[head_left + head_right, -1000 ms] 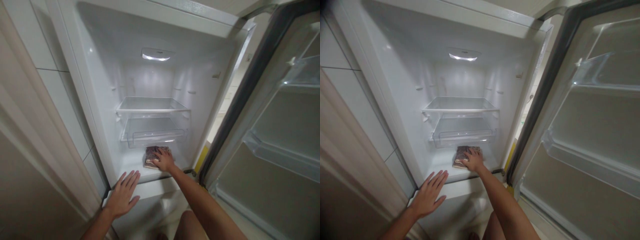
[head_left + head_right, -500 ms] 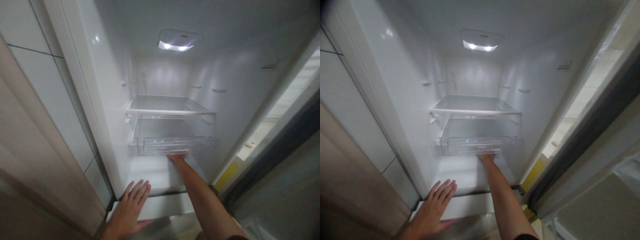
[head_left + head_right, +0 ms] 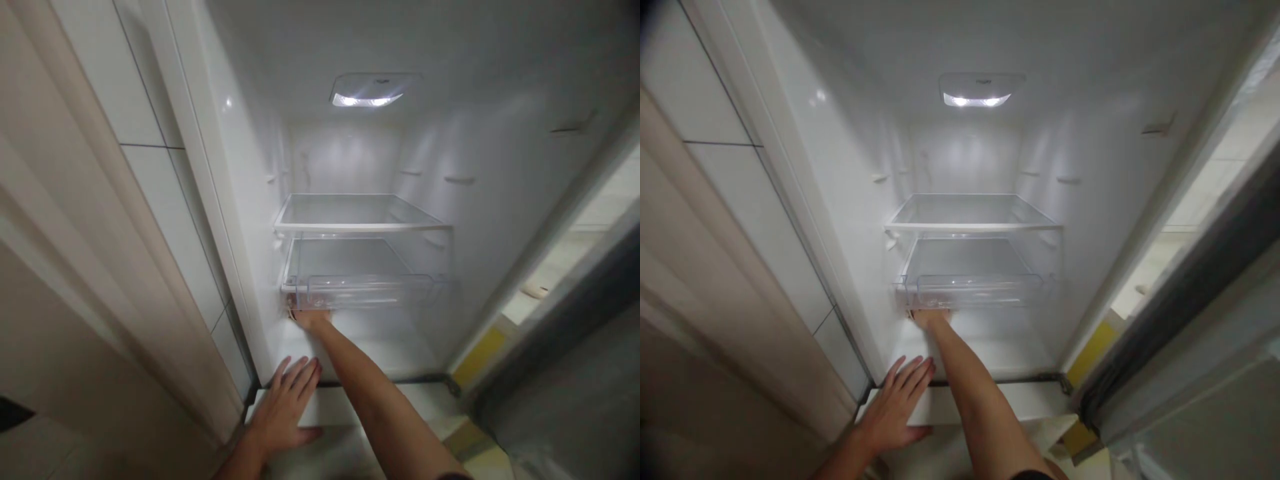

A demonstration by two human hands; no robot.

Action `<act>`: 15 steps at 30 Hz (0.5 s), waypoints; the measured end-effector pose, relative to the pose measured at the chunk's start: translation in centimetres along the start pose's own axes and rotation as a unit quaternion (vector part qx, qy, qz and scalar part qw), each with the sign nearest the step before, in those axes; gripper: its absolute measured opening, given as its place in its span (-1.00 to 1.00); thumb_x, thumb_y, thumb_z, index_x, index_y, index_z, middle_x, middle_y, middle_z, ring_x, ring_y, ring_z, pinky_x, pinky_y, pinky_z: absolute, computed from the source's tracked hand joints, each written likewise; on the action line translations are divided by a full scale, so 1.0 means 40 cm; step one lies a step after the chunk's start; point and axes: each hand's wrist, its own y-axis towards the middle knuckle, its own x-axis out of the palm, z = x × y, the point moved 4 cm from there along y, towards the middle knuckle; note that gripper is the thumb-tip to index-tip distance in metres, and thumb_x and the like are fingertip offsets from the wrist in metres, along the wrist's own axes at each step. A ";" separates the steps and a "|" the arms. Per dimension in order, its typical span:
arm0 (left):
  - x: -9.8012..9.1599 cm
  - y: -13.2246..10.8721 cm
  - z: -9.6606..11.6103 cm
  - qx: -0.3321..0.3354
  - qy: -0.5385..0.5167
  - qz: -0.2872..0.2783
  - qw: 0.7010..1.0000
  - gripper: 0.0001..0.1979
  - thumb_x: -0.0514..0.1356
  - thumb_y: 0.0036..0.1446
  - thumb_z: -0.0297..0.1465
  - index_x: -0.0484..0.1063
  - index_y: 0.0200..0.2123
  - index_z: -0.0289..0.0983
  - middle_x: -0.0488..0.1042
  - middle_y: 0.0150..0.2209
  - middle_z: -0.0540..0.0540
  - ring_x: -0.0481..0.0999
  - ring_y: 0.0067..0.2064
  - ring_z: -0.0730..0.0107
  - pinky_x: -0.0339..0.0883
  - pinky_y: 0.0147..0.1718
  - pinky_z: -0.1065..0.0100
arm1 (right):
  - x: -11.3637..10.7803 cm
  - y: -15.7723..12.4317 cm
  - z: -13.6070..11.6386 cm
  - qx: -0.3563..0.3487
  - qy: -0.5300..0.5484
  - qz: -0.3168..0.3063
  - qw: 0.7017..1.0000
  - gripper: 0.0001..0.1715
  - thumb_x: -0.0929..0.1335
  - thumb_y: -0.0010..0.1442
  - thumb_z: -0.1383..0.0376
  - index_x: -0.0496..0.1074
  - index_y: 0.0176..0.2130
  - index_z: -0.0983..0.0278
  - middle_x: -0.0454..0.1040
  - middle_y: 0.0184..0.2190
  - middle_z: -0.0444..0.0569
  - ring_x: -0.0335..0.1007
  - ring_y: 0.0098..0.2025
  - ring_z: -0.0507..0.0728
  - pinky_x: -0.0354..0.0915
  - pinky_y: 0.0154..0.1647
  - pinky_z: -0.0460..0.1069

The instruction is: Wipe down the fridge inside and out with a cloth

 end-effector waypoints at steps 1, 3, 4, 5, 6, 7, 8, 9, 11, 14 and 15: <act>0.000 -0.001 0.001 -0.001 0.007 0.008 1.000 0.15 0.08 0.24 0.33 -0.17 0.61 -0.28 0.20 0.54 -0.21 0.11 0.51 -0.06 -0.19 0.50 -0.08 | -0.005 -0.035 0.002 -0.012 -0.004 0.001 1.000 -0.42 0.31 0.51 -0.04 0.42 0.35 0.14 0.38 0.39 0.12 0.29 0.41 0.36 0.15 0.45 0.40; -0.003 -0.002 0.004 0.000 0.023 0.025 0.999 0.15 0.05 0.26 0.33 -0.16 0.61 -0.29 0.27 0.50 -0.23 0.13 0.50 -0.05 -0.21 0.51 -0.08 | -0.018 -0.109 0.015 -0.047 -0.009 0.005 0.999 -0.38 0.27 0.50 -0.09 0.39 0.40 0.01 0.31 0.46 0.03 0.15 0.49 0.35 -0.01 0.52 0.36; -0.005 -0.002 0.005 0.000 0.029 0.033 0.999 0.14 0.04 0.26 0.34 -0.16 0.61 -0.29 0.29 0.49 -0.24 0.15 0.49 -0.05 -0.22 0.51 -0.08 | -0.024 -0.145 0.027 -0.067 -0.011 0.004 0.998 -0.37 0.29 0.48 -0.11 0.38 0.41 -0.04 0.29 0.48 -0.02 0.13 0.51 0.33 -0.03 0.53 0.32; -0.008 -0.001 0.007 0.000 0.034 0.041 0.999 0.13 0.03 0.27 0.34 -0.15 0.61 -0.29 0.31 0.48 -0.25 0.16 0.49 -0.05 -0.24 0.51 -0.08 | -0.030 -0.179 0.044 -0.086 -0.012 0.000 0.996 -0.37 0.31 0.46 -0.12 0.39 0.40 -0.07 0.28 0.49 -0.07 0.12 0.51 0.30 -0.03 0.53 0.28; -0.013 -0.001 0.008 0.002 0.038 0.049 0.998 0.13 0.02 0.27 0.34 -0.14 0.61 -0.29 0.32 0.47 -0.26 0.18 0.48 -0.05 -0.26 0.51 -0.09 | -0.038 -0.210 0.065 -0.101 -0.013 -0.004 0.995 -0.37 0.33 0.44 -0.13 0.40 0.39 -0.08 0.28 0.49 -0.10 0.13 0.51 0.27 -0.01 0.53 0.24; -0.018 0.000 0.010 0.005 0.040 0.057 0.998 0.13 0.01 0.27 0.34 -0.12 0.61 -0.30 0.34 0.46 -0.27 0.20 0.47 -0.05 -0.28 0.51 -0.09 | -0.049 -0.238 0.093 -0.109 -0.015 -0.006 0.994 -0.37 0.33 0.44 -0.14 0.42 0.38 -0.08 0.29 0.49 -0.12 0.15 0.50 0.25 0.00 0.52 0.21; -0.023 0.000 0.012 0.008 0.042 0.065 0.997 0.12 0.01 0.28 0.33 -0.11 0.60 -0.31 0.35 0.45 -0.27 0.22 0.45 -0.04 -0.31 0.52 -0.09 | -0.062 -0.263 0.127 -0.110 -0.016 -0.006 0.994 -0.38 0.34 0.44 -0.13 0.43 0.38 -0.08 0.29 0.48 -0.13 0.16 0.49 0.24 0.02 0.52 0.19; -0.028 0.001 0.014 0.012 0.044 0.071 0.996 0.11 0.01 0.29 0.32 -0.10 0.60 -0.32 0.35 0.44 -0.28 0.24 0.44 -0.04 -0.32 0.52 -0.09 | -0.080 -0.285 0.167 -0.103 -0.019 -0.002 0.995 -0.38 0.34 0.44 -0.12 0.43 0.38 -0.07 0.29 0.48 -0.13 0.17 0.49 0.23 0.02 0.51 0.18; -0.036 0.003 0.017 0.016 0.048 0.079 0.996 0.08 0.03 0.31 0.29 -0.07 0.60 -0.33 0.35 0.44 -0.28 0.27 0.43 -0.03 -0.33 0.52 -0.08 | -0.125 -0.321 0.256 -0.059 -0.025 0.019 0.998 -0.38 0.33 0.46 -0.09 0.42 0.39 -0.03 0.27 0.49 -0.09 0.17 0.49 0.26 0.02 0.52 0.20; -0.043 0.006 0.017 0.019 0.053 0.092 0.994 0.04 0.04 0.32 0.26 -0.01 0.59 -0.33 0.35 0.45 -0.28 0.29 0.42 -0.05 -0.33 0.52 -0.10 | -0.197 -0.355 0.371 0.065 -0.039 0.076 0.994 -0.38 0.32 0.48 -0.03 0.40 0.41 0.05 0.24 0.50 0.07 0.14 0.50 0.38 -0.03 0.52 0.32; -0.044 0.007 0.016 0.022 0.054 0.097 0.994 0.03 0.04 0.32 0.26 0.01 0.58 -0.34 0.35 0.45 -0.28 0.28 0.42 -0.06 -0.34 0.52 -0.11 | -0.212 -0.360 0.387 0.110 -0.042 0.096 0.988 -0.37 0.30 0.49 -0.02 0.38 0.42 0.08 0.23 0.50 0.13 0.12 0.50 0.43 -0.05 0.51 0.37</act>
